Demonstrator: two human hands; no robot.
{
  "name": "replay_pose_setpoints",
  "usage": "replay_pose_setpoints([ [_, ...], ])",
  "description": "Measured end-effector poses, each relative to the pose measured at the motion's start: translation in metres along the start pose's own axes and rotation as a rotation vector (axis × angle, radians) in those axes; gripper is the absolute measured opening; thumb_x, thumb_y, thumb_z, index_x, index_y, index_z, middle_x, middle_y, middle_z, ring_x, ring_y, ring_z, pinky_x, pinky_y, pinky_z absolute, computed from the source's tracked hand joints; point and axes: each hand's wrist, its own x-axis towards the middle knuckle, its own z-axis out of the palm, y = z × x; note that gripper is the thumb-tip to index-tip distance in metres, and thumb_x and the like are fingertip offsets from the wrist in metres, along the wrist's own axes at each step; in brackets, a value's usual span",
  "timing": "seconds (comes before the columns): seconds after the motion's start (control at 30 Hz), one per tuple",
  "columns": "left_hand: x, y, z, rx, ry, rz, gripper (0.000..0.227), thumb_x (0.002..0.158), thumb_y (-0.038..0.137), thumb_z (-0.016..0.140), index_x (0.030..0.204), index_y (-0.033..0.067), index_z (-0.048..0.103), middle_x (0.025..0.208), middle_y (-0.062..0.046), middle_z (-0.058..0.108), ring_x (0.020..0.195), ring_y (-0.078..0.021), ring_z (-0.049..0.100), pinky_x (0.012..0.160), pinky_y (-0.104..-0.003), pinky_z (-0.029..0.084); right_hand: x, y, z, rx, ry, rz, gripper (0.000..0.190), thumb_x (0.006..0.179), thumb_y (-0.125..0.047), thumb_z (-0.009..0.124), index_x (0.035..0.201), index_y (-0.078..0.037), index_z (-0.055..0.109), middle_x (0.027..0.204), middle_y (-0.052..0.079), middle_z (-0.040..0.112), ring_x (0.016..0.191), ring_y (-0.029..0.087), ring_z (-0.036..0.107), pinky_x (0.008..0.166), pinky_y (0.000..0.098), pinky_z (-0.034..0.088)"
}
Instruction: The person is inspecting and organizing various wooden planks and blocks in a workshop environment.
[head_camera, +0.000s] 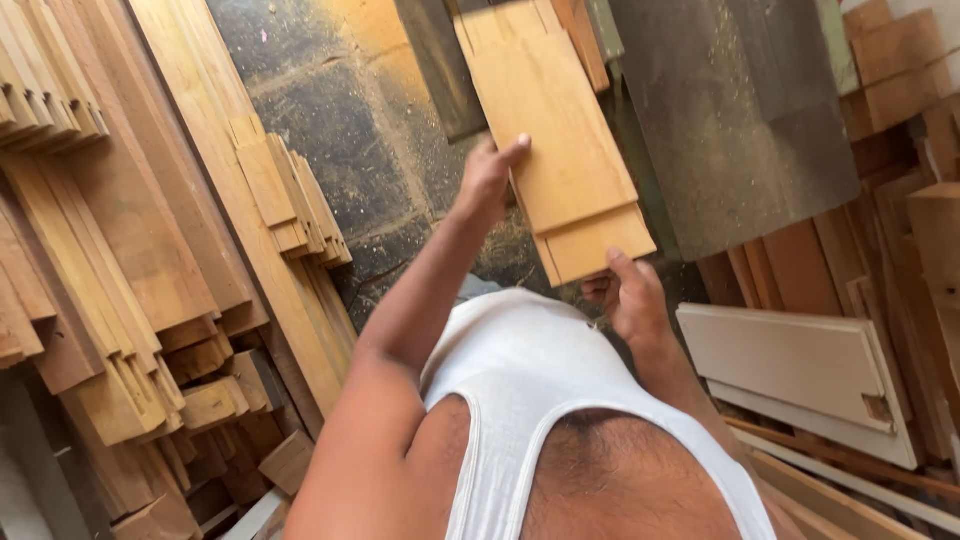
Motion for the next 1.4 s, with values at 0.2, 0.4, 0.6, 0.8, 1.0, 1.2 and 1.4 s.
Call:
replay_pose_setpoints([
  [0.2, -0.066, 0.08, -0.007, 0.126, -0.128, 0.595, 0.046, 0.092, 0.02, 0.076, 0.128, 0.0033, 0.051, 0.117, -0.02, 0.066, 0.111, -0.0316, 0.069, 0.1, -0.049, 0.063, -0.006, -0.035, -0.005, -0.584, -0.042, -0.121, 0.045, 0.103, -0.043, 0.06, 0.106, 0.001, 0.067, 0.084, 0.016, 0.072, 0.073, 0.025, 0.068, 0.067, 0.038, 0.06],
  [0.4, -0.027, 0.042, -0.028, 0.838, -0.066, 1.364, 0.061, 0.082, 0.002, 0.087, 0.129, 0.0152, 0.05, 0.147, -0.016, 0.06, 0.146, -0.0362, 0.046, 0.124, -0.056, 0.038, -0.012, -0.039, -0.028, 0.027, -0.159, -0.118, 0.032, 0.099, -0.027, 0.069, 0.117, -0.001, 0.062, 0.096, 0.011, 0.071, 0.083, 0.022, 0.071, 0.076, 0.0402, 0.064],
  [0.6, 0.017, -0.034, -0.043, 1.211, 0.21, 0.948, 0.072, 0.08, -0.002, 0.072, 0.147, 0.0066, 0.045, 0.153, -0.032, 0.049, 0.142, -0.04, 0.041, 0.117, -0.047, 0.042, 0.033, 0.031, -0.054, 0.168, 0.211, -0.007, 0.019, 0.1, -0.018, 0.072, 0.112, -0.008, 0.06, 0.088, 0.004, 0.068, 0.072, 0.018, 0.066, 0.063, 0.0353, 0.059],
  [0.8, 0.001, 0.007, -0.009, 0.867, 0.064, 0.279, 0.088, 0.094, 0.051, 0.065, 0.154, -0.0041, 0.031, 0.107, -0.024, 0.075, 0.098, -0.0361, 0.075, 0.087, -0.046, 0.06, 0.021, 0.007, -0.014, 0.172, 0.089, 0.003, 0.025, 0.1, -0.025, 0.063, 0.109, -0.002, 0.065, 0.086, 0.008, 0.07, 0.073, 0.02, 0.07, 0.067, 0.035, 0.06],
  [1.0, 0.042, 0.03, -0.005, 0.956, 0.177, 0.346, 0.09, 0.09, 0.055, 0.072, 0.146, -0.0089, 0.04, 0.101, -0.024, 0.075, 0.092, -0.0351, 0.076, 0.082, -0.046, 0.061, 0.047, -0.011, 0.006, 0.038, 0.048, -0.014, 0.033, 0.101, -0.03, 0.059, 0.111, 0.001, 0.065, 0.088, 0.012, 0.072, 0.074, 0.021, 0.071, 0.068, 0.0362, 0.06],
  [1.2, 0.095, 0.055, -0.014, 0.906, 0.185, 0.322, 0.092, 0.089, 0.052, 0.072, 0.147, -0.01, 0.037, 0.097, -0.022, 0.076, 0.084, -0.0289, 0.078, 0.078, -0.042, 0.062, 0.095, -0.028, 0.028, 0.013, 0.037, -0.018, 0.035, 0.102, -0.029, 0.061, 0.107, 0.005, 0.065, 0.085, 0.013, 0.072, 0.071, 0.021, 0.071, 0.066, 0.0366, 0.062],
  [1.4, 0.111, 0.084, -0.016, 0.822, 0.144, 0.196, 0.085, 0.092, 0.049, 0.068, 0.148, -0.0063, 0.037, 0.091, -0.016, 0.076, 0.069, -0.0202, 0.077, 0.068, -0.038, 0.066, 0.113, -0.05, 0.058, -0.005, 0.072, -0.037, 0.032, 0.099, -0.029, 0.063, 0.104, 0.003, 0.065, 0.082, 0.012, 0.072, 0.07, 0.019, 0.073, 0.065, 0.0344, 0.064],
])
